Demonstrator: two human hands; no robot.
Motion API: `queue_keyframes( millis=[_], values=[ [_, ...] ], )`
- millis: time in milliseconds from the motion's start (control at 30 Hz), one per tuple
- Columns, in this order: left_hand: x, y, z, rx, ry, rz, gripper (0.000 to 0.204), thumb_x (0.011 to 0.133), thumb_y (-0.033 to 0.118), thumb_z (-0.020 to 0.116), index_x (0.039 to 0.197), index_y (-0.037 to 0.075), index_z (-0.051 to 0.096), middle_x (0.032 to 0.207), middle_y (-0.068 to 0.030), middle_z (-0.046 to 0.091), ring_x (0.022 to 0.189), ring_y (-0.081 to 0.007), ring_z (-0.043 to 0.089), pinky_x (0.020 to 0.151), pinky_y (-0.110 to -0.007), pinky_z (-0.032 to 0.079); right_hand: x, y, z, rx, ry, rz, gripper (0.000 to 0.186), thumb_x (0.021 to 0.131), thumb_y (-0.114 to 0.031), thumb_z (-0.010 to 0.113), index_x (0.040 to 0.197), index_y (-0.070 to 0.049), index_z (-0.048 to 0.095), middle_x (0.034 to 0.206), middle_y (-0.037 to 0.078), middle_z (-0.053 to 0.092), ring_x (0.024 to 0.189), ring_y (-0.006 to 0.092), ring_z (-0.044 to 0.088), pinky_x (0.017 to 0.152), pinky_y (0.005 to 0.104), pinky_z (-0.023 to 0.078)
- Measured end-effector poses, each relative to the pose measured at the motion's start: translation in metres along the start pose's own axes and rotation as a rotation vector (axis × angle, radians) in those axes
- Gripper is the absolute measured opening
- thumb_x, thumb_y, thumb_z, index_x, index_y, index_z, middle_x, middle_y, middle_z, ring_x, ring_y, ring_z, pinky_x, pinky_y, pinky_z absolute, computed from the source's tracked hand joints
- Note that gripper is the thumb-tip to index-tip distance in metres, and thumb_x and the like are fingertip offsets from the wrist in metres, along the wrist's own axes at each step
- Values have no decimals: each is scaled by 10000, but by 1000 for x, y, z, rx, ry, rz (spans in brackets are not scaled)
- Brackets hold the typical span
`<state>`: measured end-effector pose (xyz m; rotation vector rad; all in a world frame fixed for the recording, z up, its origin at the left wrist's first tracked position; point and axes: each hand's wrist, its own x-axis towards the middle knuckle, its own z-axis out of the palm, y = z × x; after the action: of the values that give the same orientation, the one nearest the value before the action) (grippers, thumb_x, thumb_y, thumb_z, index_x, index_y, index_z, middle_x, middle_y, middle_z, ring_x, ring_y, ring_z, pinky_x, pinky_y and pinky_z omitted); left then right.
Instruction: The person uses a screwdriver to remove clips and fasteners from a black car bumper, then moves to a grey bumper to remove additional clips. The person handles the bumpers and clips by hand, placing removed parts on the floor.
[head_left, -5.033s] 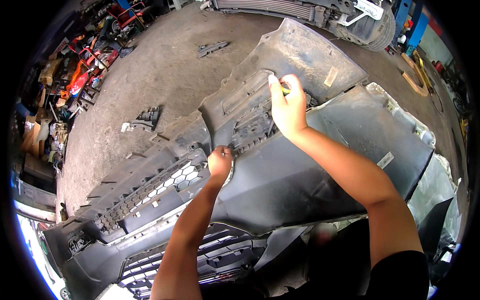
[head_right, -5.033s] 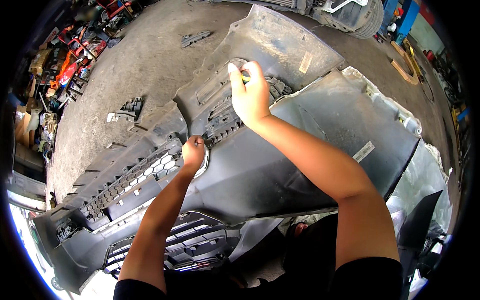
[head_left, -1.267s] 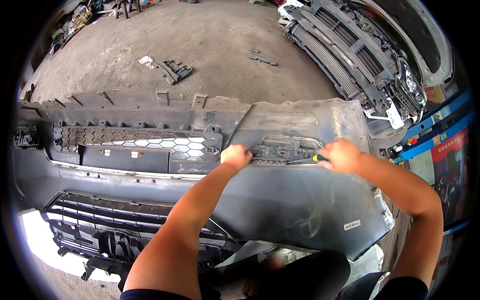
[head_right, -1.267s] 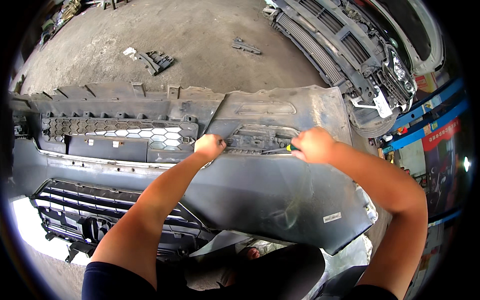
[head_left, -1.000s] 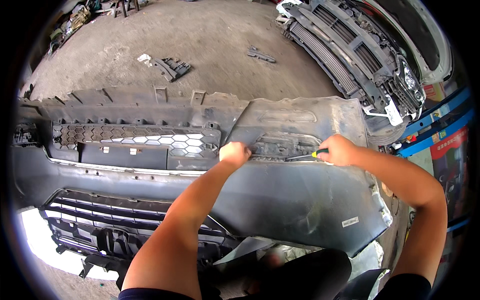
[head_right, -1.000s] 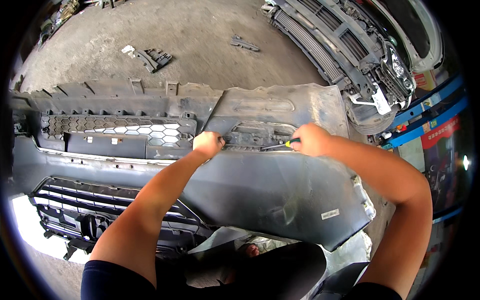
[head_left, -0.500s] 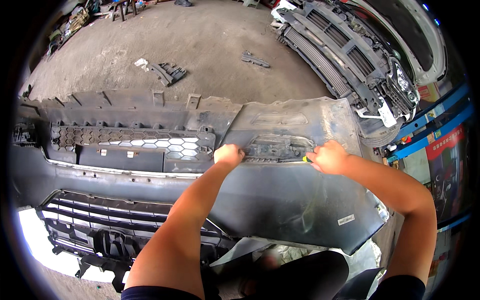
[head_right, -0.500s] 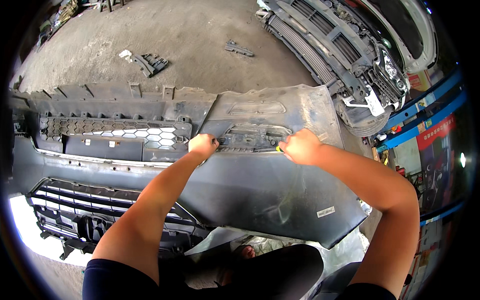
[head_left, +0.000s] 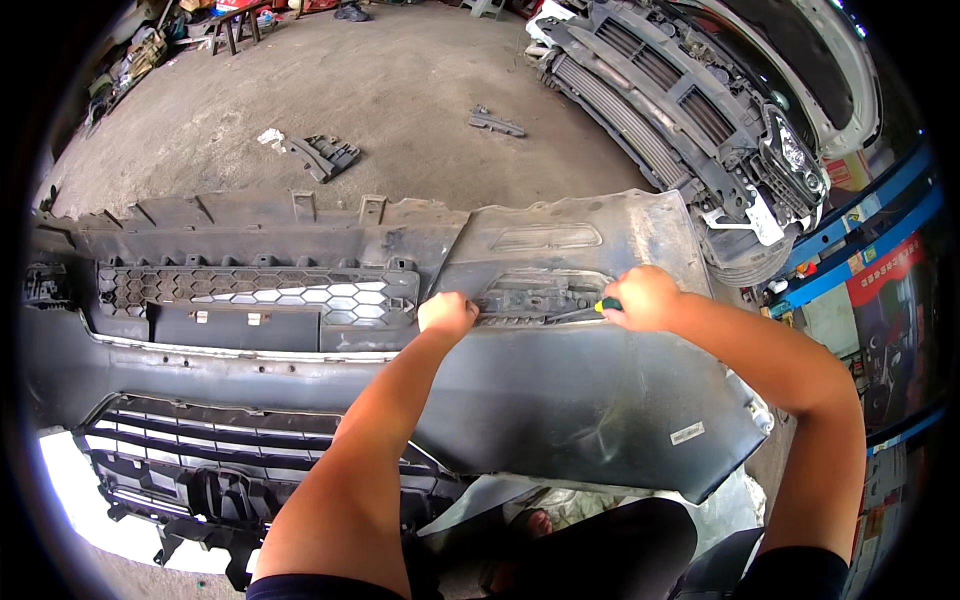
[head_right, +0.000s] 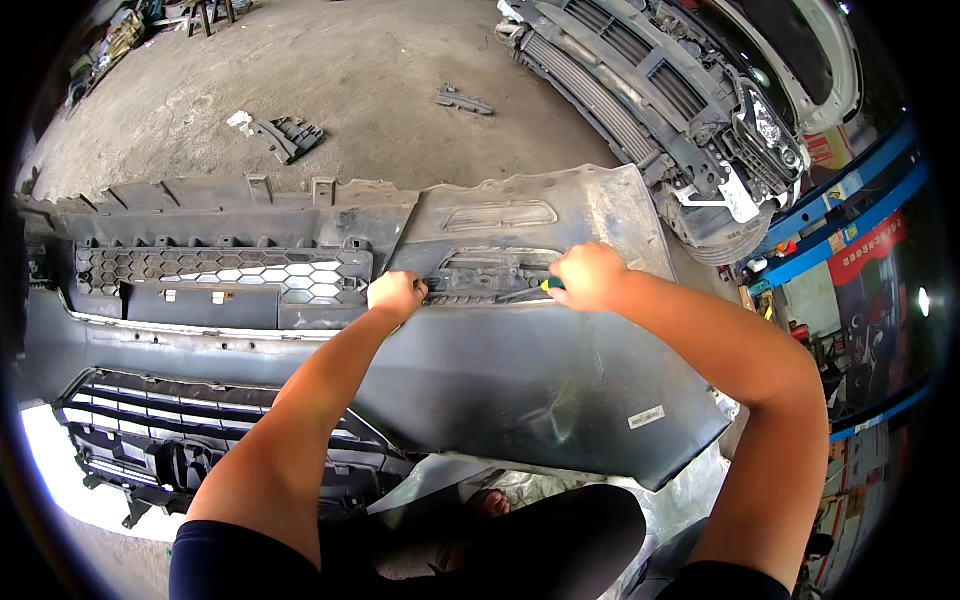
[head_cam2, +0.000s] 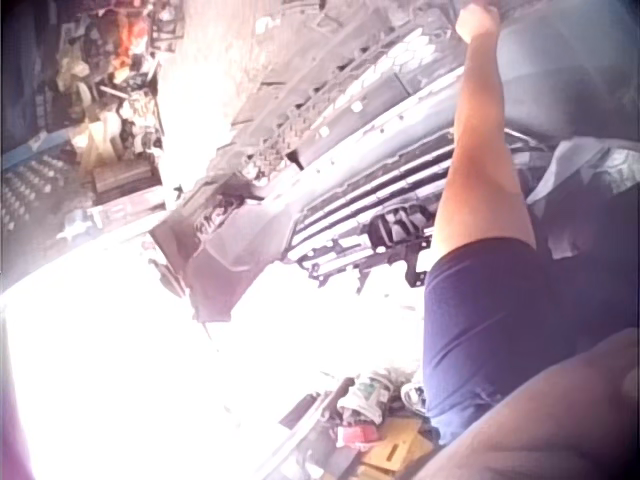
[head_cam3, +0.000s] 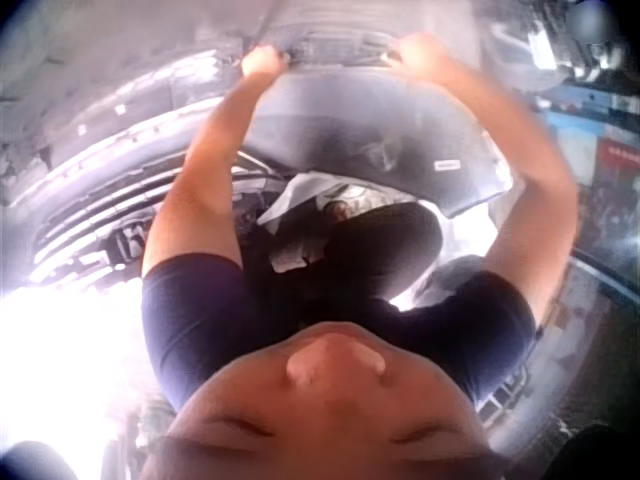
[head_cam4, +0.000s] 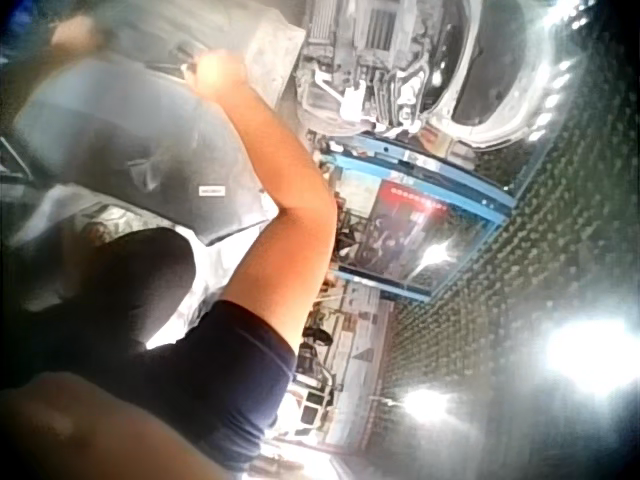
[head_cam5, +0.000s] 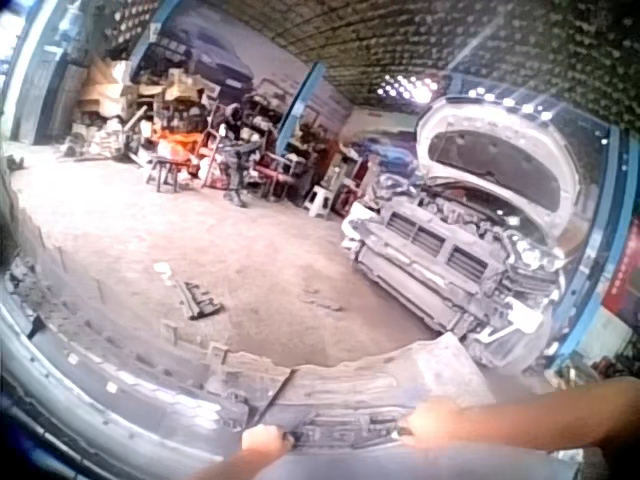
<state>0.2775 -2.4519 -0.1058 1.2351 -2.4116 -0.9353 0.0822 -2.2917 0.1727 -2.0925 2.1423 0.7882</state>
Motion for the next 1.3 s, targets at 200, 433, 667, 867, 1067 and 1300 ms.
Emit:
queue_keyframes(
  millis=[200, 433, 667, 867, 1067, 1300],
  values=[
    [-7, 2, 2, -52, 32, 54, 256, 857, 345, 650, 861, 109, 749, 827, -151, 721, 798, -351, 700, 737, -442, 563, 7, 21, 11, 703, -387, 619, 440, 845, -418, 711, 831, 22, 705, 738, 207, 666, 530, 331, 589, 569, 452, 489],
    [-6, -4, 17, -29, 127, 46, 238, 851, 307, 630, 835, 96, 740, 793, -167, 708, 754, -369, 691, 704, -454, 559, -9, -6, 13, -314, 40, -302, 231, 862, -254, 632, 812, -29, 630, 708, 134, 665, 649, 299, 676, 582, 434, 524],
    [-4, -2, 11, -70, 109, 59, 234, 851, 299, 626, 855, 95, 740, 806, -173, 709, 778, -372, 689, 721, -453, 554, -12, -2, 19, 155, -35, 113, 245, 868, -241, 645, 799, -6, 657, 745, 187, 674, 569, 264, 637, 509, 414, 493],
    [-6, -2, 10, -91, 94, 77, 245, 845, 311, 642, 867, 87, 740, 830, -176, 713, 805, -374, 692, 748, -458, 555, 17, 7, 3, 219, -185, 177, 282, 859, -283, 663, 835, -6, 707, 806, 199, 695, 670, 310, 684, 572, 426, 535],
    [-5, -1, 11, -98, 92, 52, 243, 847, 298, 637, 888, 83, 744, 847, -186, 711, 815, -382, 687, 753, -460, 550, -2, -19, 16, -480, -17, -313, 298, 858, -309, 628, 894, -19, 692, 726, 160, 688, 736, 346, 697, 659, 458, 559],
    [-7, 3, 5, -121, 60, 68, 244, 848, 302, 636, 906, 92, 745, 856, -180, 714, 830, -378, 688, 759, -458, 549, 3, 1, 0, 834, -437, 747, 378, 873, -352, 630, 774, 9, 684, 757, 196, 699, 676, 317, 693, 575, 437, 518]
  ],
)
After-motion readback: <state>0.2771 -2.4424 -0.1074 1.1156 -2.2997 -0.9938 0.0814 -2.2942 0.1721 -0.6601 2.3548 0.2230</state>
